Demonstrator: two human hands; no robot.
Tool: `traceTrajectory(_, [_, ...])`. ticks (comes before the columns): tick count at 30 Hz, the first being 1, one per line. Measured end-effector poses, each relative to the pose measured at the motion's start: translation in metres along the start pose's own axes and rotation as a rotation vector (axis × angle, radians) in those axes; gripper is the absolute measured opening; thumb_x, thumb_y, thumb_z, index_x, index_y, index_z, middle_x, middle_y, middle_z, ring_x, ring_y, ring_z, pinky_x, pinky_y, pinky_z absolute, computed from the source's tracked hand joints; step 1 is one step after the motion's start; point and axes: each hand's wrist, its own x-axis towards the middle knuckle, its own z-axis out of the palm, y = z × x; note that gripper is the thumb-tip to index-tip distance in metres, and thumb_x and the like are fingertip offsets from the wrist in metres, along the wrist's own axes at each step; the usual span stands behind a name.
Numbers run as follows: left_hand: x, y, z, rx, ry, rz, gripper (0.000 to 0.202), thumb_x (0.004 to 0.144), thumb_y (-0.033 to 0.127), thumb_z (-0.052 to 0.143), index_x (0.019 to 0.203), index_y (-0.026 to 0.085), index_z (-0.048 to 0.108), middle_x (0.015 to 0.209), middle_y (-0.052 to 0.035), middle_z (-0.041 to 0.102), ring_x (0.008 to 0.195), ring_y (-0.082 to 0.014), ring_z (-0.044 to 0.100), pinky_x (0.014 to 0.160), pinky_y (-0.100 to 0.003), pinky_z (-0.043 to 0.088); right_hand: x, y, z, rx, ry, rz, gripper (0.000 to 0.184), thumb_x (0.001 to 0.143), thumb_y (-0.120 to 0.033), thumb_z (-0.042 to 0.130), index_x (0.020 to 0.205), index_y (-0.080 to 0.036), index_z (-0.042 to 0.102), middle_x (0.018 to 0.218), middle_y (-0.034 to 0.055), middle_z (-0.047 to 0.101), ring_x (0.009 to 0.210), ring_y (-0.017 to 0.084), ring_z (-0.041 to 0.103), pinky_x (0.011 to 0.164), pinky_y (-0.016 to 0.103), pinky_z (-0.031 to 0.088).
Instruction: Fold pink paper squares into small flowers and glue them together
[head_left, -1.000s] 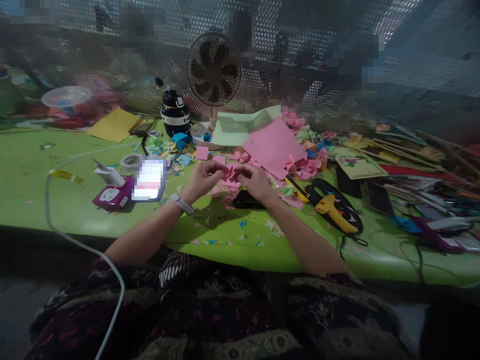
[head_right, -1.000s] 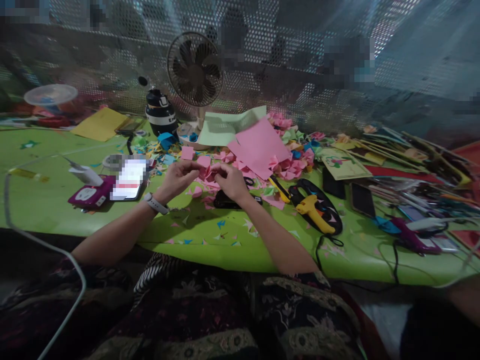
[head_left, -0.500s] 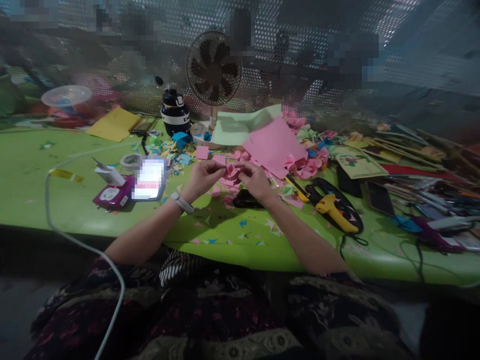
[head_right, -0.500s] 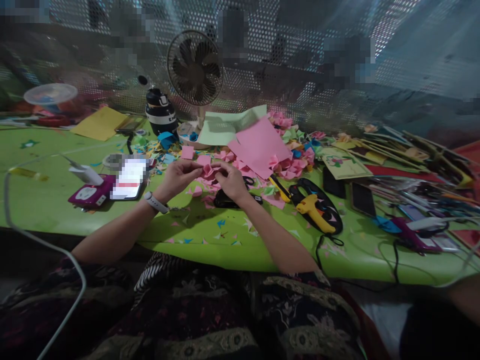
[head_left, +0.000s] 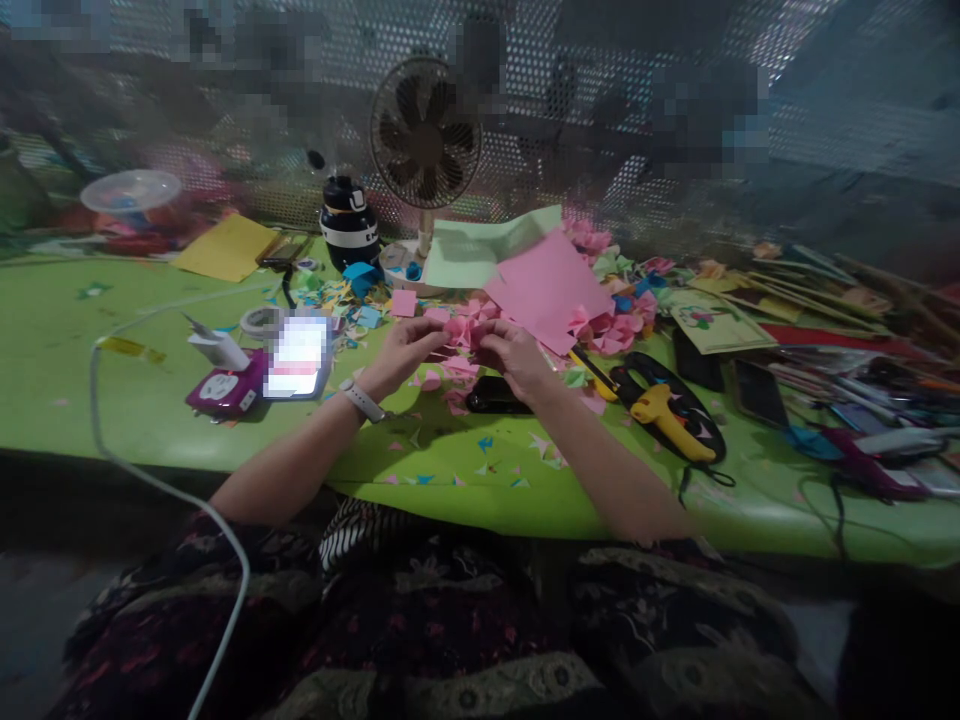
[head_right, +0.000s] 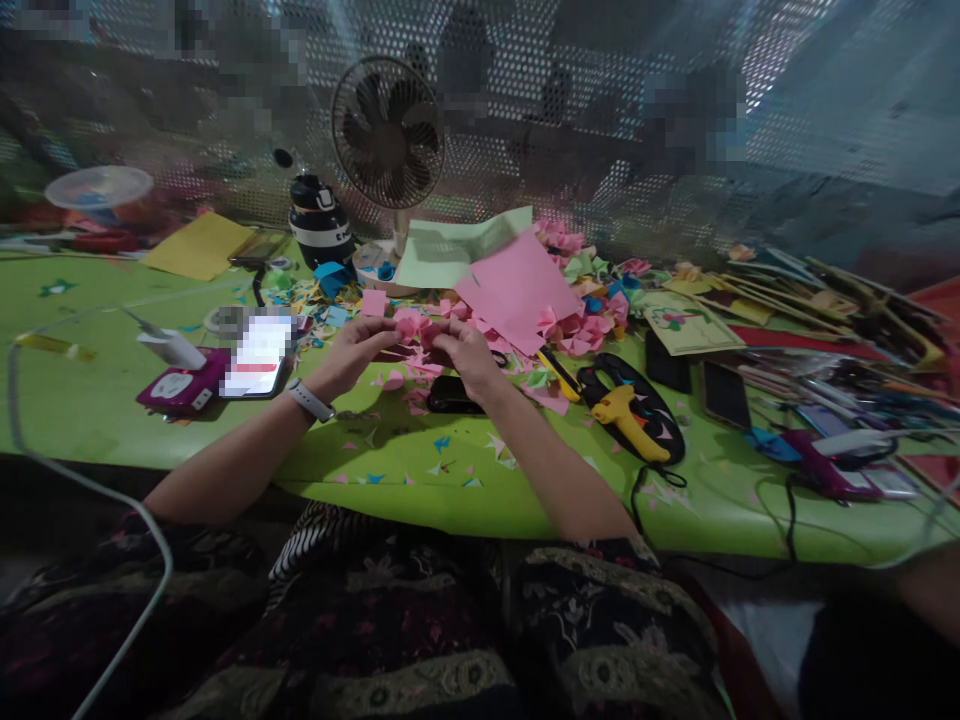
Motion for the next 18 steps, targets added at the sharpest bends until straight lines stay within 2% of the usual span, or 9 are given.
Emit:
traceTrajectory(5, [0.004, -0.004, -0.004, 0.041, 0.033, -0.033, 0.026, 0.073, 0.039, 0.079, 0.078, 0.015, 0.071, 0.077, -0.0071, 0.075, 0.071, -0.0152, 0.071, 0.073, -0.03, 0.061, 0.006, 0.005, -0.006, -0.078, -0.019, -0.084, 0.015, 0.068, -0.02, 0.069, 0.082, -0.02, 0.062, 0.078, -0.0015, 0.069, 0.067, 0.011, 0.063, 0.073, 0.03, 0.061])
traceTrajectory(11, [0.01, -0.011, -0.009, 0.018, 0.068, -0.071, 0.019, 0.074, 0.031, 0.081, 0.075, 0.014, 0.072, 0.075, -0.0064, 0.074, 0.069, -0.0134, 0.071, 0.075, -0.029, 0.061, 0.016, 0.013, -0.015, -0.191, -0.022, -0.158, 0.017, 0.075, -0.023, 0.069, 0.091, -0.02, 0.064, 0.081, 0.0012, 0.072, 0.073, 0.015, 0.068, 0.077, 0.035, 0.062])
traceTrajectory(16, [0.019, -0.02, -0.019, 0.12, 0.132, -0.107, 0.018, 0.075, 0.032, 0.081, 0.076, 0.015, 0.074, 0.072, -0.0078, 0.074, 0.062, -0.0129, 0.068, 0.058, -0.024, 0.054, 0.023, 0.014, -0.025, -0.409, 0.008, -0.299, 0.024, 0.078, -0.024, 0.068, 0.101, -0.018, 0.067, 0.092, 0.0054, 0.074, 0.085, 0.018, 0.07, 0.087, 0.038, 0.057])
traceTrajectory(18, [0.021, -0.023, -0.024, 0.168, 0.149, -0.123, 0.017, 0.075, 0.032, 0.08, 0.073, 0.017, 0.074, 0.068, -0.0068, 0.073, 0.055, -0.0119, 0.064, 0.052, -0.023, 0.049, 0.023, 0.013, -0.029, -0.554, 0.025, -0.344, 0.021, 0.079, -0.025, 0.067, 0.098, -0.018, 0.07, 0.096, 0.0073, 0.075, 0.087, 0.019, 0.069, 0.088, 0.039, 0.055])
